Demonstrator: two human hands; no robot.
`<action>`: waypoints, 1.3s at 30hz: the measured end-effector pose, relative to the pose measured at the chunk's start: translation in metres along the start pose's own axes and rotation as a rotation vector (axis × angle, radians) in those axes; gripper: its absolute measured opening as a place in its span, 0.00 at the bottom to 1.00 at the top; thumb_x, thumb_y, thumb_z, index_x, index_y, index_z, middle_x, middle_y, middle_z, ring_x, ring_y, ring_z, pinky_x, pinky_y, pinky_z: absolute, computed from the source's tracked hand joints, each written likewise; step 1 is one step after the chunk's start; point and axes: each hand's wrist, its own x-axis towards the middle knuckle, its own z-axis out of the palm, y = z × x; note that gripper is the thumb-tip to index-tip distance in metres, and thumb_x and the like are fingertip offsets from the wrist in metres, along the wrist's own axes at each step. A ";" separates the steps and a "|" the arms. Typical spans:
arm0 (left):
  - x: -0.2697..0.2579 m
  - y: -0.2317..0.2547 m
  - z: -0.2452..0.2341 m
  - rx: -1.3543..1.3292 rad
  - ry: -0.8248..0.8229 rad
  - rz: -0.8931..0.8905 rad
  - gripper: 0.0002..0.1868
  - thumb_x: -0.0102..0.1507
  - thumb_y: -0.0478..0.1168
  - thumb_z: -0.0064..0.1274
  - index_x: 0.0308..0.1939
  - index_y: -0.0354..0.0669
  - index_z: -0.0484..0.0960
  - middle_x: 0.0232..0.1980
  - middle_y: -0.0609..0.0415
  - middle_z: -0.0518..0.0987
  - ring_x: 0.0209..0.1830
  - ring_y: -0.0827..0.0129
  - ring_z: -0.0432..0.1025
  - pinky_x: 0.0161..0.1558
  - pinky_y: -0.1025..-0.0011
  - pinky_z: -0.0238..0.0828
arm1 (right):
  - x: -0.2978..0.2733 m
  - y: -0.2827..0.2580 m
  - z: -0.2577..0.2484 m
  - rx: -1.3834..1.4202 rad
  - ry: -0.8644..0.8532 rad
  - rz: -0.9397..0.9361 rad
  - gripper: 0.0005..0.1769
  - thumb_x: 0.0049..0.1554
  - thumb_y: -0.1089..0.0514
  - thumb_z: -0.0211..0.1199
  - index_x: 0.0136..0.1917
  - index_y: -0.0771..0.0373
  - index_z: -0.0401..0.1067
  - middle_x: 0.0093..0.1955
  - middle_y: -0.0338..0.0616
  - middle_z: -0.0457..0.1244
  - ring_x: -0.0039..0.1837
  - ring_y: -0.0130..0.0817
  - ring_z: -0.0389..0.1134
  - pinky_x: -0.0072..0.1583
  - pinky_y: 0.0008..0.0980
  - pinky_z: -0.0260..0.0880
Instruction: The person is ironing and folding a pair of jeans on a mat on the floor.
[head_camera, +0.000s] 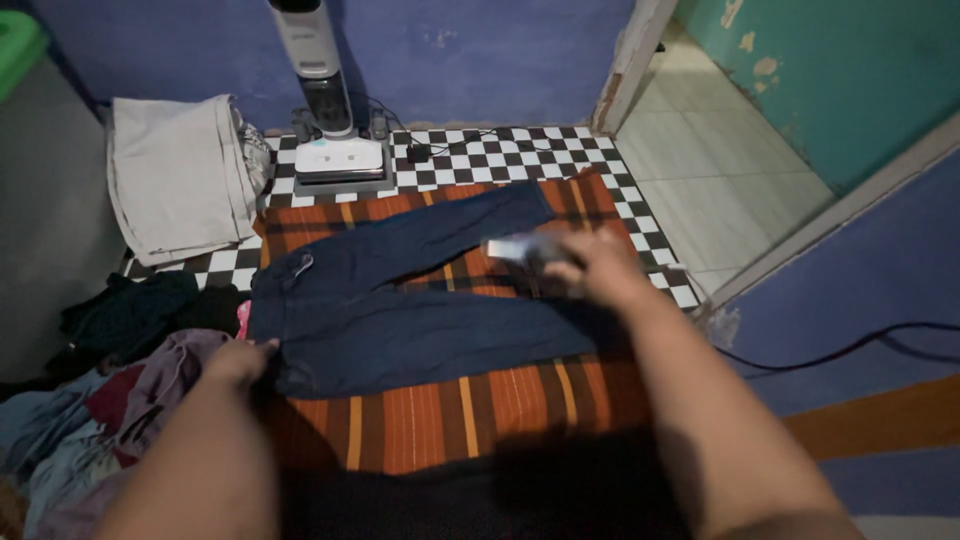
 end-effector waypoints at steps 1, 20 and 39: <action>0.000 0.001 0.000 0.003 -0.001 0.001 0.38 0.69 0.63 0.47 0.63 0.28 0.79 0.67 0.33 0.76 0.68 0.45 0.71 0.68 0.58 0.65 | -0.004 0.007 0.009 0.001 0.000 0.003 0.29 0.52 0.42 0.72 0.65 0.48 0.74 0.64 0.52 0.62 0.65 0.46 0.64 0.66 0.42 0.64; 0.042 -0.006 0.016 -0.505 -0.085 -0.239 0.31 0.73 0.51 0.48 0.67 0.25 0.71 0.69 0.31 0.72 0.66 0.43 0.68 0.64 0.47 0.64 | -0.020 -0.014 0.049 0.004 -0.256 0.051 0.22 0.58 0.38 0.61 0.57 0.52 0.75 0.54 0.42 0.65 0.62 0.41 0.62 0.62 0.43 0.68; 0.048 -0.007 0.012 -0.355 0.009 -0.147 0.23 0.68 0.44 0.53 0.56 0.24 0.82 0.57 0.31 0.84 0.56 0.44 0.79 0.57 0.50 0.73 | -0.026 0.019 0.048 -0.460 -0.502 -0.267 0.32 0.44 0.25 0.68 0.53 0.45 0.78 0.52 0.41 0.71 0.60 0.41 0.69 0.68 0.54 0.50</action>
